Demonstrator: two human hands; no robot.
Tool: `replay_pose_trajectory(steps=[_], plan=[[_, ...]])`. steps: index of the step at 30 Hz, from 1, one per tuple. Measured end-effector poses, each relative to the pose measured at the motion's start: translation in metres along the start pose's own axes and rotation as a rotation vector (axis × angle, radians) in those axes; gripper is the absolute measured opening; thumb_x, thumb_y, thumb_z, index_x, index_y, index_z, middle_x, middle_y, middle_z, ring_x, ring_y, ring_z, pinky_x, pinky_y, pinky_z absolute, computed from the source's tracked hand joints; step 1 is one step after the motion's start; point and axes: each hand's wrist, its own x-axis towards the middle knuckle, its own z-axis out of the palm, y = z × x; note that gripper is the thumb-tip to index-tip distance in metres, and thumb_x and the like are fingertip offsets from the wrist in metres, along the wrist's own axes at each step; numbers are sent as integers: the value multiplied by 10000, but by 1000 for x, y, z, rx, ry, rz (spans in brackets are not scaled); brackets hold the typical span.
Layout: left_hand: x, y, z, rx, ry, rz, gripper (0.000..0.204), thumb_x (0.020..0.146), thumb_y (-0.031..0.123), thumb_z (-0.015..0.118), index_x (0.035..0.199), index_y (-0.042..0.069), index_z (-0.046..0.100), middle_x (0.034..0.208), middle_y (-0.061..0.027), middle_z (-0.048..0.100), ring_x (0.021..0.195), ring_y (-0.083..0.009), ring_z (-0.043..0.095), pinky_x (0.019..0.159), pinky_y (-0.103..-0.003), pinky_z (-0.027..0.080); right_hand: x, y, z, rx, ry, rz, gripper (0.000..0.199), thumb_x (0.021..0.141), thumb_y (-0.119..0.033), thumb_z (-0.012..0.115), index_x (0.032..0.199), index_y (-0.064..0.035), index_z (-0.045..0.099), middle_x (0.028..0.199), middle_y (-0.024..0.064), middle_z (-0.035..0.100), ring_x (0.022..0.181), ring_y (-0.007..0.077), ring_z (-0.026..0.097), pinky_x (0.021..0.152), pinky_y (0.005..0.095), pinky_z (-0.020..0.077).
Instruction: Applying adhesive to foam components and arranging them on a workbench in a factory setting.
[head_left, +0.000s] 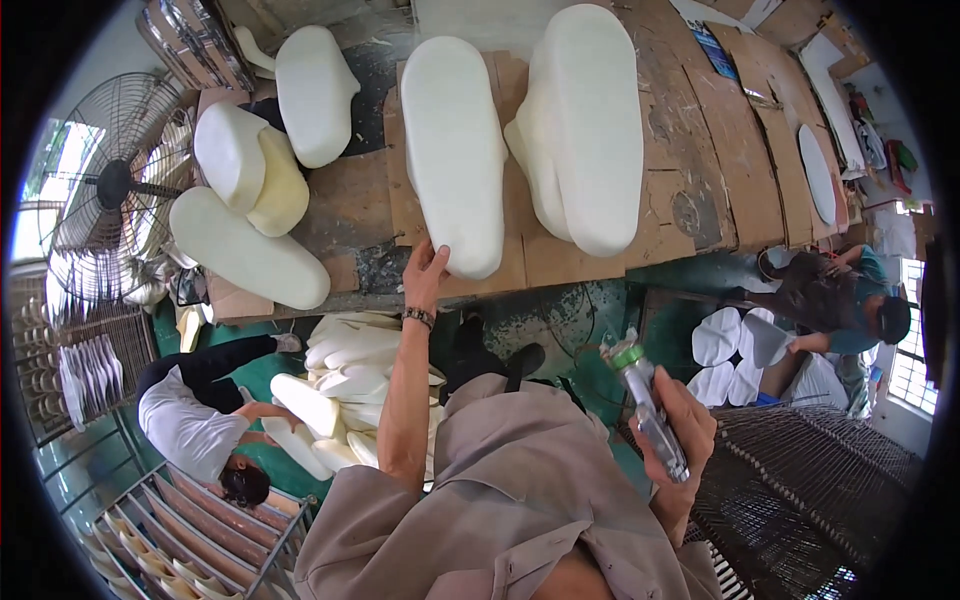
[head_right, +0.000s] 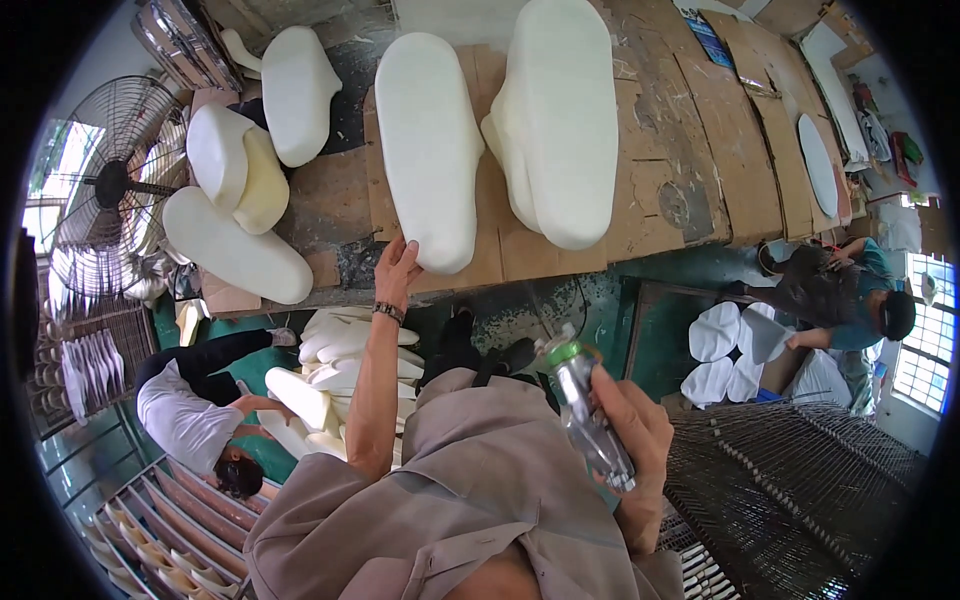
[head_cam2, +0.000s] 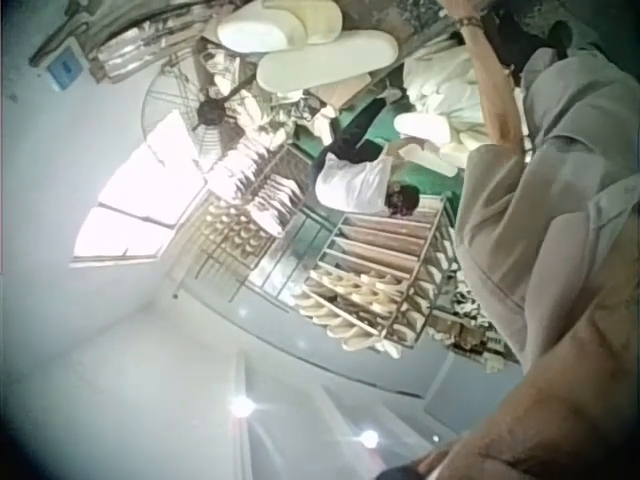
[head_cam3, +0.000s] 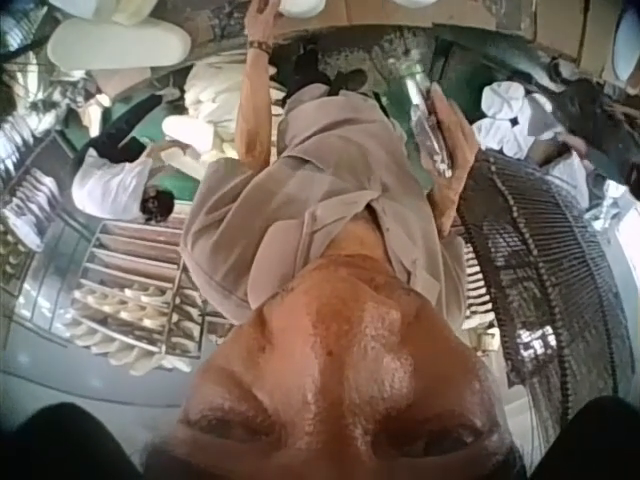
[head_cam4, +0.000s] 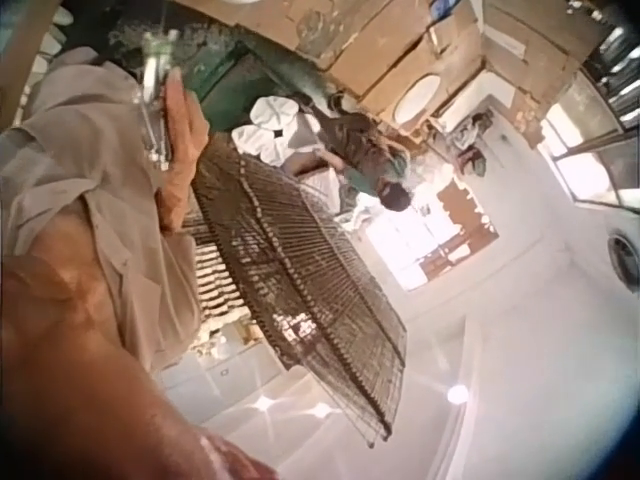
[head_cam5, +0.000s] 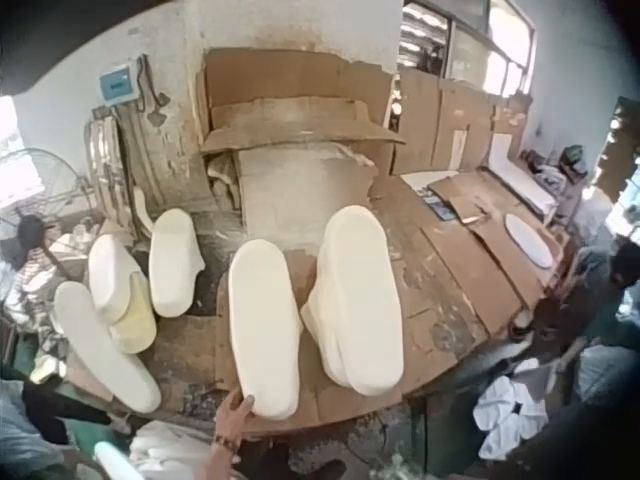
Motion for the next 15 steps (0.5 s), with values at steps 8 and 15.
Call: replay_pose_trajectory(steps=[8, 15], plan=[[-46, -67, -46, 60, -41, -131, 546, 907, 287, 728, 1326, -10, 545, 1141, -99, 644, 986, -188, 642, 784, -335, 588, -30, 1, -17, 1, -25, 55, 479, 794, -62, 733, 1242, 68, 622, 910, 168, 686, 733, 228, 664, 699, 299, 518], [-90, -196, -139, 431, 51, -442, 479, 904, 248, 718, 1296, 15, 570, 1075, -103, 664, 919, -184, 663, 750, -340, 580, -59, 7, -29, 70, -49, 54, 500, 768, -119, 757, 1219, 62, 638, 893, 185, 670, 731, 243, 651, 674, 298, 491]])
